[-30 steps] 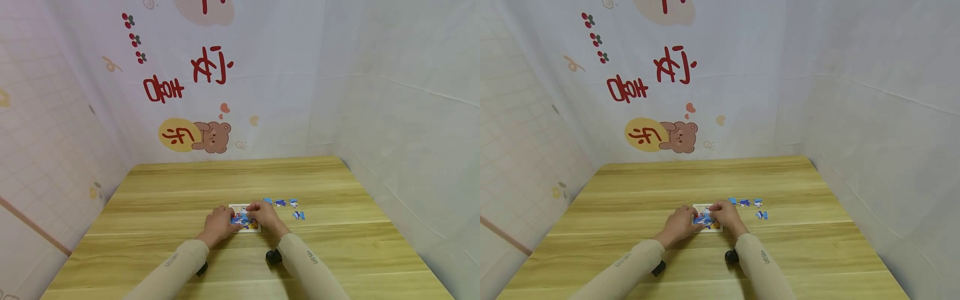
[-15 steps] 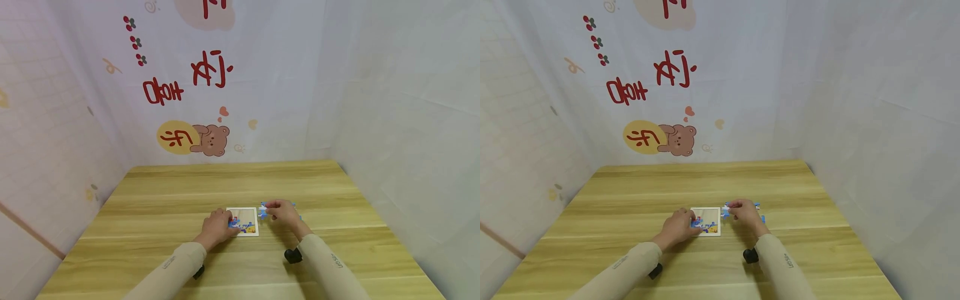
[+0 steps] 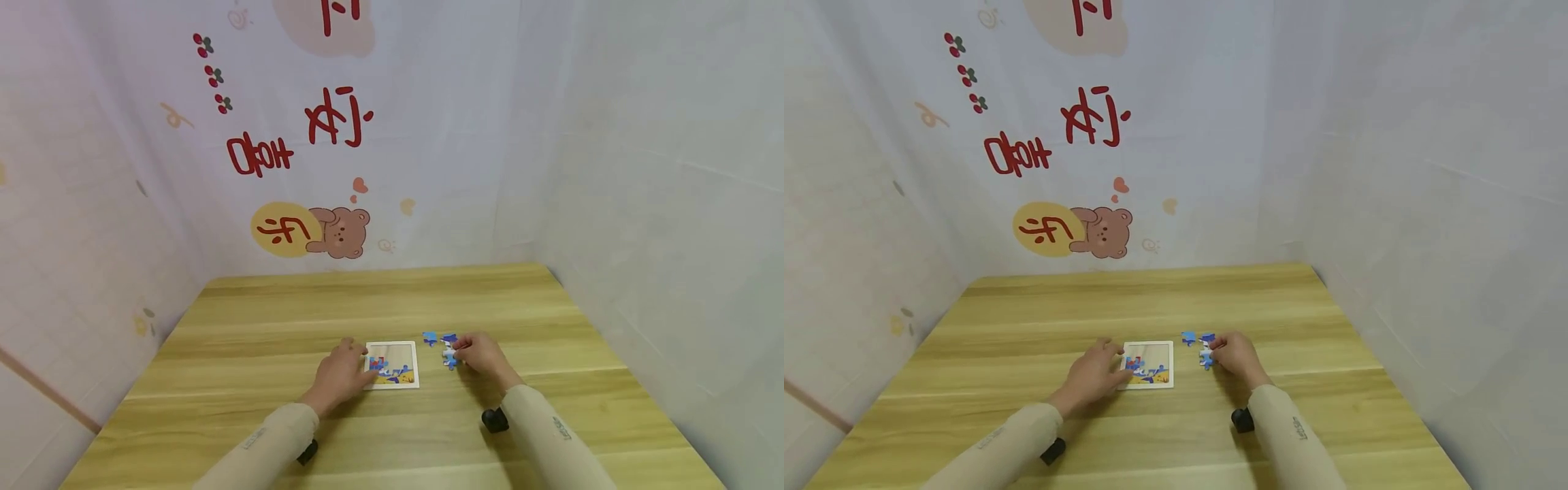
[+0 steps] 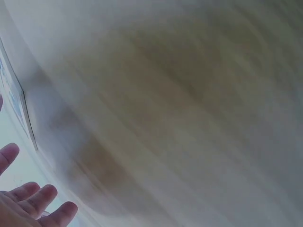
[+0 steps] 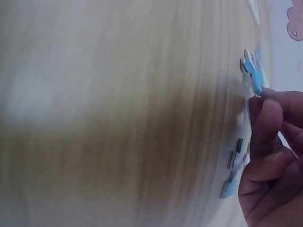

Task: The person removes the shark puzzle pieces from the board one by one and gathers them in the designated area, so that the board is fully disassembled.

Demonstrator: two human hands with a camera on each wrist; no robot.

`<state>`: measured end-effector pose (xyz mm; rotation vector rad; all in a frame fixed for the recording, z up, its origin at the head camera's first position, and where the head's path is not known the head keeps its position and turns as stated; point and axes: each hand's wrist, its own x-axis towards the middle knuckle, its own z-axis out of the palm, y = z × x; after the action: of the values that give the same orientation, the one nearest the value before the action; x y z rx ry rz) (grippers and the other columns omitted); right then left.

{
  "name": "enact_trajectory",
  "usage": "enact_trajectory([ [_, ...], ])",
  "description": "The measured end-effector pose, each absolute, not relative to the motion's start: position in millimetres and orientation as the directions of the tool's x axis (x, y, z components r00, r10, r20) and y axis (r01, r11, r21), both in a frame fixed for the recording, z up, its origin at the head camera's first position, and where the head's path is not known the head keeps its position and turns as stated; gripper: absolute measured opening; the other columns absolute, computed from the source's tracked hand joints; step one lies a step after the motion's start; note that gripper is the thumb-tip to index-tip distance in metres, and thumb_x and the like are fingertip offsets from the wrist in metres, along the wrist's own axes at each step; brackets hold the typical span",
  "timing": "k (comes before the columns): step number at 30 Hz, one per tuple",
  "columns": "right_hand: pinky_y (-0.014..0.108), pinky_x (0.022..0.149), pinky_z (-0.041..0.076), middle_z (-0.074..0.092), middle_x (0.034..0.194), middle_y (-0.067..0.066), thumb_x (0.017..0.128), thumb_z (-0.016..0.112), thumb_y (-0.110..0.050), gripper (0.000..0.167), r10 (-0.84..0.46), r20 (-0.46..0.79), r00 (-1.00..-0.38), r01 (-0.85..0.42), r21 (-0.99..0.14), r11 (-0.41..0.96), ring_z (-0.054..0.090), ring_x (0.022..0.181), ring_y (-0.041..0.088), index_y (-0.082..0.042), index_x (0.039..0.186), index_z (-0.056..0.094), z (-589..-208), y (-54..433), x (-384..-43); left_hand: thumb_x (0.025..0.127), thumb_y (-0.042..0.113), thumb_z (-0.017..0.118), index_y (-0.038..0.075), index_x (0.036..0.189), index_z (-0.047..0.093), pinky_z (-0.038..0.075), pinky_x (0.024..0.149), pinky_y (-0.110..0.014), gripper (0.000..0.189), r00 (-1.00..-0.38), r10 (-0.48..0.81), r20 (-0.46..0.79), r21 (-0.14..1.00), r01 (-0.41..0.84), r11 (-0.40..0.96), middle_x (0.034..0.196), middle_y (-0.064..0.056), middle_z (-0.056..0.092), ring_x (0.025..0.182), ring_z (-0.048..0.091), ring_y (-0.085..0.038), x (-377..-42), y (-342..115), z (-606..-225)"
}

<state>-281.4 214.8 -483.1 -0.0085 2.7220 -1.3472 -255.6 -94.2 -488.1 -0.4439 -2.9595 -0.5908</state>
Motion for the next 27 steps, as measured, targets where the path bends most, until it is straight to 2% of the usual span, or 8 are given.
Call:
enact_trajectory([
  [4,0.03,0.056,0.045,0.062,0.069,0.004,0.089,0.067,-0.006,0.008,-0.06,-0.058,-0.997,-0.004,-0.688,0.726,0.054,0.057,0.016,-0.002,0.095,0.071,-472.4,212.7,-282.2,0.085,0.037,0.076,0.006,0.122,0.065,0.048,0.09,-0.058,0.05,-0.959,0.249,0.134,0.391,0.282,0.876,0.137,-0.024,0.051,0.119,0.055,-0.043,-256.6,-103.7,-484.2],
  [9,0.037,0.067,0.051,0.069,0.083,0.002,0.09,0.068,-0.012,0.012,-0.083,0.02,-0.996,-0.078,-0.593,0.801,0.06,0.07,0.016,-0.004,0.098,0.074,-468.5,200.7,-284.0,0.086,0.038,0.076,0.005,0.124,0.065,0.041,0.098,-0.061,0.051,-0.964,0.246,0.104,0.409,0.267,0.872,0.137,-0.025,0.051,0.123,0.052,-0.045,-254.7,-109.5,-483.2],
  [12,0.038,0.072,0.052,0.07,0.093,0.003,0.092,0.069,-0.014,0.016,-0.136,0.021,-0.99,-0.117,-0.65,0.751,0.062,0.077,0.016,-0.005,0.103,0.075,-475.0,179.9,-286.0,0.086,0.039,0.076,0.006,0.124,0.065,0.04,0.099,-0.06,0.051,-0.965,0.244,0.093,0.427,0.26,0.866,0.135,-0.024,0.052,0.122,0.052,-0.043,-252.7,-110.5,-486.0],
  [18,0.031,0.061,0.05,0.069,0.091,0.005,0.094,0.066,-0.01,0.022,-0.266,-0.035,-0.963,-0.125,-0.818,0.561,0.06,0.065,0.018,0.002,0.112,0.07,-481.8,129.8,-288.8,0.087,0.039,0.076,0.006,0.124,0.064,0.042,0.098,-0.056,0.051,-0.961,0.252,0.113,0.444,0.276,0.852,0.126,-0.016,0.056,0.114,0.056,-0.036,-253.9,-107.2,-491.3],
  [22,0.029,0.063,0.051,0.069,0.093,0.005,0.093,0.067,-0.01,0.022,-0.301,-0.031,-0.953,-0.145,-0.825,0.547,0.06,0.069,0.016,0.0,0.111,0.071,-486.7,107.3,-288.8,0.085,0.038,0.077,0.005,0.123,0.064,0.042,0.095,-0.057,0.051,-0.954,0.269,0.132,0.439,0.3,0.847,0.123,-0.016,0.057,0.111,0.057,-0.037,-254.1,-104.0,-493.0],
  [27,0.036,0.076,0.053,0.07,0.096,0.004,0.09,0.071,-0.013,0.02,-0.313,-0.013,-0.95,-0.181,-0.793,0.582,0.062,0.083,0.016,-0.001,0.106,0.074,-490.4,93.9,-289.0,0.084,0.038,0.078,0.006,0.121,0.065,0.043,0.093,-0.058,0.051,-0.952,0.274,0.134,0.408,0.305,0.861,0.123,-0.017,0.057,0.112,0.057,-0.037,-255.0,-101.6,-495.0],
])
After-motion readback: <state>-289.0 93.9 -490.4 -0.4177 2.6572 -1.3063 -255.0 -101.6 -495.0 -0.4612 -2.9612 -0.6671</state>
